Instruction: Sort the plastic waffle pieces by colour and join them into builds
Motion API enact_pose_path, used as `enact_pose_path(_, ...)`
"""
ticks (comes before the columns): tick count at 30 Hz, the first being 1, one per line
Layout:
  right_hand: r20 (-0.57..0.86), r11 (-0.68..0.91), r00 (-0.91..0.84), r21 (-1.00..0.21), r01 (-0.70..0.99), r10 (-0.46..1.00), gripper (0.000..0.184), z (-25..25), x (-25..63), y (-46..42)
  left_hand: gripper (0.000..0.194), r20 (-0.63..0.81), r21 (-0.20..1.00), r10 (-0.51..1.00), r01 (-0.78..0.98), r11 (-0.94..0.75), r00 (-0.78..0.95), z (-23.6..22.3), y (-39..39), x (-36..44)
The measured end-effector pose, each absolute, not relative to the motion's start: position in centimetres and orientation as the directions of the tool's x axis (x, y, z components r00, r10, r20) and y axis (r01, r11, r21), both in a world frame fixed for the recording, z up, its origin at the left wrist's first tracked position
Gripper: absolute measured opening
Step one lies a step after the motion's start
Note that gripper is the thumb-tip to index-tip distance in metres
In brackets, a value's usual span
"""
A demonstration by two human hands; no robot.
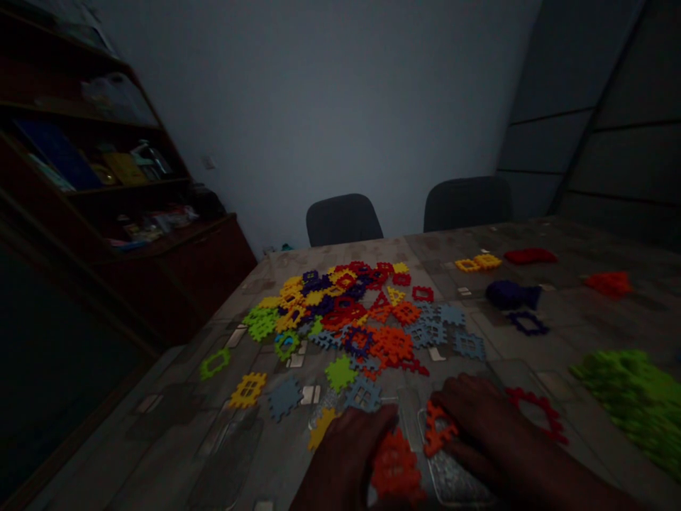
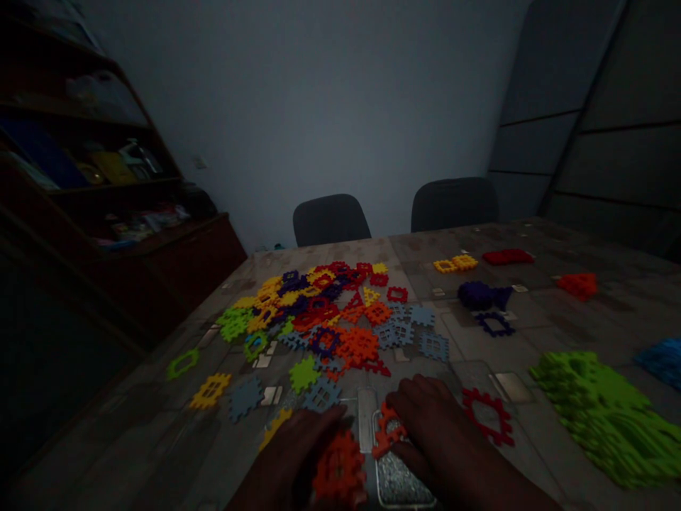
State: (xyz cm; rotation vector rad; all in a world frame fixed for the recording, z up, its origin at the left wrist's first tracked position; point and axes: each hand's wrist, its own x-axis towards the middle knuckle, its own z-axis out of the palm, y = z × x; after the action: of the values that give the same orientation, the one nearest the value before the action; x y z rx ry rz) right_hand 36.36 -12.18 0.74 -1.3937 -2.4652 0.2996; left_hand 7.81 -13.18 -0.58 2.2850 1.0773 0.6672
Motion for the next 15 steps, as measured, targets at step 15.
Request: enact_pose_path(15, 0.056, 0.516, -0.531, -0.343, 0.785, 0.846, 0.035, 1.5, 36.5, -11.8, 0.08, 0.169, 0.546, 0.723, 0.547, -0.635, 0.67, -1.1, -13.2, 8.4)
